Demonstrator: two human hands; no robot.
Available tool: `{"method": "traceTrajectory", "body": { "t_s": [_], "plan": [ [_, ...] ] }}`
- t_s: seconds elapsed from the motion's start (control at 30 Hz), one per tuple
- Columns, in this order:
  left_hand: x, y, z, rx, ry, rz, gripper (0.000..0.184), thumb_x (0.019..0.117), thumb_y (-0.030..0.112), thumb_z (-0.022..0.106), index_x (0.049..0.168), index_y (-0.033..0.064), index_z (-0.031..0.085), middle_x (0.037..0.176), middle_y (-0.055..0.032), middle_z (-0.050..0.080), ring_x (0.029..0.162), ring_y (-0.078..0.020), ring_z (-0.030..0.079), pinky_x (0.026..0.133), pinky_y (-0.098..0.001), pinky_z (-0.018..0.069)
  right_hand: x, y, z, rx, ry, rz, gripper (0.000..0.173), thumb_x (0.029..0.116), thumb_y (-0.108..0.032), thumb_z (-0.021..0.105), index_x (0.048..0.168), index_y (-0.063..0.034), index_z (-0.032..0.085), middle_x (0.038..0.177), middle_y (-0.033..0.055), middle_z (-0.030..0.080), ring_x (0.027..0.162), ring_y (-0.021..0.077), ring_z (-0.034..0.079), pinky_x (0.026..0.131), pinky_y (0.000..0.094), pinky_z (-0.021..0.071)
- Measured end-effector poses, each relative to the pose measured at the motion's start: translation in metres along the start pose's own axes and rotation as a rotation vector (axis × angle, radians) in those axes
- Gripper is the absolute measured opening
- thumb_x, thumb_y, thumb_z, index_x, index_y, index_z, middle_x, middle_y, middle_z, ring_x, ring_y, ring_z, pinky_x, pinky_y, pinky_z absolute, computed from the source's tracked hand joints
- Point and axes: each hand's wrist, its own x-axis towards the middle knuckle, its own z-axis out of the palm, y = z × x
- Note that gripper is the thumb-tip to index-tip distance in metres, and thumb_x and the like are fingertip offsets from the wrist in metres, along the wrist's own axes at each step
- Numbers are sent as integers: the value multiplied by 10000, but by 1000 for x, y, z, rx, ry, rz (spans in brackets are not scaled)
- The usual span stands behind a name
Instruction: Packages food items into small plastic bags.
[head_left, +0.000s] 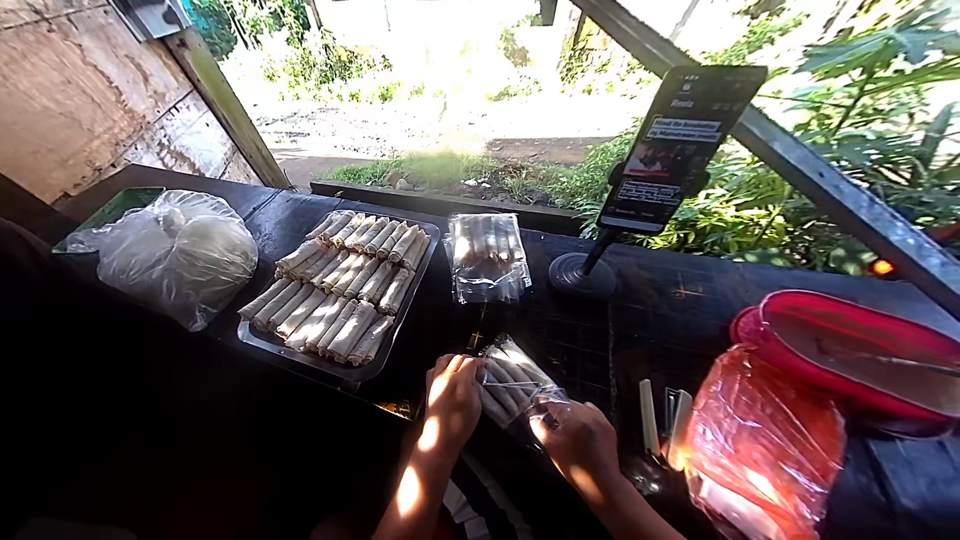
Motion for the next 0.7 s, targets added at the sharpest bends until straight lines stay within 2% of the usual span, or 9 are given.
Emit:
{"method": "traceTrajectory", "body": {
  "t_s": [0.1, 0.2, 0.27, 0.33, 0.4, 0.5, 0.53, 0.63, 0.7],
  "plan": [
    [-1, 1, -2, 9, -26, 1, 320, 959, -56, 483, 1070, 21, 773, 1107, -135, 744, 1176, -345, 644, 977, -534, 484, 7, 4, 1, -25, 28, -7, 300, 837, -239, 619, 689, 5, 711, 591, 140, 660, 549, 302, 675, 524, 461, 499],
    [-4, -1, -10, 15, -92, -12, 339, 958, -63, 486, 1108, 35, 774, 1154, -134, 737, 1207, -352, 628, 996, -535, 474, 11, 16, 4, -22, 76, -123, 310, 850, -225, 592, 669, 7, 689, 586, 137, 652, 538, 294, 665, 515, 444, 488],
    [-8, -5, -7, 79, -21, 71, 333, 934, -73, 521, 1109, 46, 778, 1142, -134, 740, 1172, -365, 651, 945, -530, 514, 11, 26, 4, -27, 122, -225, 327, 884, -239, 555, 707, -14, 712, 603, 114, 667, 537, 262, 656, 522, 409, 481],
    [-13, -8, 1, 168, 89, 194, 332, 901, -74, 551, 1104, 57, 779, 1137, -126, 742, 1119, -347, 681, 880, -492, 556, 11, 36, 0, -48, 137, -330, 289, 873, -198, 533, 732, -14, 705, 586, 101, 640, 520, 247, 618, 530, 392, 455],
    [-20, -3, 6, 226, 104, 253, 345, 892, -69, 570, 1106, 94, 785, 1176, -91, 746, 1152, -318, 675, 890, -462, 546, 11, 45, -3, -76, 113, -402, 253, 853, -155, 522, 705, -13, 670, 558, 94, 607, 507, 247, 600, 528, 396, 446],
    [-25, 5, 15, 280, 61, 339, 395, 858, -84, 598, 1137, 116, 792, 1214, -61, 749, 1195, -313, 665, 925, -454, 527, 11, 53, -5, -42, 45, -458, 252, 879, -150, 537, 708, -37, 683, 576, 81, 624, 528, 245, 607, 533, 391, 445],
    [-25, 6, 18, 298, 60, 363, 398, 857, -79, 601, 1146, 118, 791, 1220, -55, 749, 1194, -311, 666, 923, -447, 524, 9, 53, -4, -27, 23, -462, 256, 889, -166, 535, 733, -51, 703, 591, 73, 632, 540, 241, 611, 533, 388, 447],
    [-23, 5, 25, 327, 85, 394, 377, 868, -56, 598, 1133, 123, 798, 1210, -41, 755, 1175, -296, 675, 915, -428, 518, 6, 52, -5, 10, -37, -436, 252, 826, -175, 552, 863, -69, 777, 620, 76, 649, 555, 258, 619, 523, 394, 450],
    [-22, 6, 26, 336, 86, 395, 370, 875, -45, 591, 1130, 122, 799, 1204, -39, 757, 1179, -294, 676, 923, -432, 512, 5, 51, -6, 25, -55, -418, 280, 823, -175, 544, 910, -74, 790, 633, 80, 653, 565, 264, 625, 521, 391, 458]
  ]
}}
